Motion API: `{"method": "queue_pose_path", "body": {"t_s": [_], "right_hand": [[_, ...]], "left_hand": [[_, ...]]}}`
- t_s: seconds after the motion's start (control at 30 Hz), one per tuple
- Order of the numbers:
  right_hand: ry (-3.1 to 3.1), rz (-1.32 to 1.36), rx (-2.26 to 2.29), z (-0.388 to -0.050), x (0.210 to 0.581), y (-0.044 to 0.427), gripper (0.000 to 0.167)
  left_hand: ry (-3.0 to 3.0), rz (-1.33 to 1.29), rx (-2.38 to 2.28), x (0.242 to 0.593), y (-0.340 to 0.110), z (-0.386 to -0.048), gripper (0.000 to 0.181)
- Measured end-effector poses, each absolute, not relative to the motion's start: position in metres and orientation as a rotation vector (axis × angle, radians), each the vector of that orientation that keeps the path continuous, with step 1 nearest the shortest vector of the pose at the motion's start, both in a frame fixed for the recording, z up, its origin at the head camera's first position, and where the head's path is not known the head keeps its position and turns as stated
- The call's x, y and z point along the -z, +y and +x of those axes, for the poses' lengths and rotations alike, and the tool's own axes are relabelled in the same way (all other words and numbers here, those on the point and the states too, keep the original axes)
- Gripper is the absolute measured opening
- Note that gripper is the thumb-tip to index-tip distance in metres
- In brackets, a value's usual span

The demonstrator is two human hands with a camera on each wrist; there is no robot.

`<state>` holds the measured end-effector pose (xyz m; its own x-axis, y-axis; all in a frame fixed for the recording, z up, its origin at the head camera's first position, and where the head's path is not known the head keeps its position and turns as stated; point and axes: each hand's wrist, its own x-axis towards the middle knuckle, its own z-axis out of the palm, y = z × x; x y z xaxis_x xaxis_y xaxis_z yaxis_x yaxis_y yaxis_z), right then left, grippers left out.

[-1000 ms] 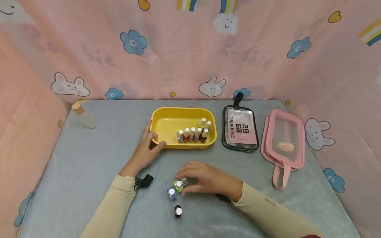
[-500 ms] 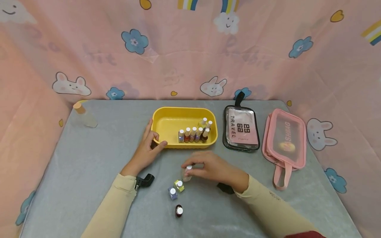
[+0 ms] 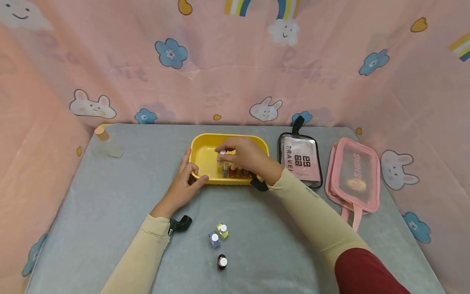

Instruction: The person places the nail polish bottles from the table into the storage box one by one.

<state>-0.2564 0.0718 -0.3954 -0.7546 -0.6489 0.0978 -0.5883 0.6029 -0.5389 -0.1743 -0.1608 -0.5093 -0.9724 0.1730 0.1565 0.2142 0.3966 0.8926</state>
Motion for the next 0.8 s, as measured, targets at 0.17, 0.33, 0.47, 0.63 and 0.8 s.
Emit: {"method": "queue_pose_path", "body": {"t_s": [0.17, 0.33, 0.47, 0.63, 0.8], "right_hand": [[2.669, -1.029, 0.598, -0.258, 0.396, 0.058, 0.029], [2.633, -1.098, 0.465, -0.255, 0.405, 0.053, 0.026], [2.628, -1.139, 0.414, -0.253, 0.414, 0.052, 0.022], [2.64, -1.141, 0.427, -0.251, 0.418, 0.054, 0.025], [2.694, -1.099, 0.595, -0.236, 0.398, 0.065, 0.038]], "left_hand": [[-2.581, -0.375, 1.669, 0.51, -0.16, -0.176, 0.034], [-2.571, -0.38, 1.665, 0.512, -0.16, -0.175, 0.034], [-2.572, -0.374, 1.674, 0.512, -0.16, -0.175, 0.033], [-2.572, -0.374, 1.676, 0.512, -0.16, -0.176, 0.033], [-2.578, -0.381, 1.676, 0.511, -0.161, -0.175, 0.034]]}}
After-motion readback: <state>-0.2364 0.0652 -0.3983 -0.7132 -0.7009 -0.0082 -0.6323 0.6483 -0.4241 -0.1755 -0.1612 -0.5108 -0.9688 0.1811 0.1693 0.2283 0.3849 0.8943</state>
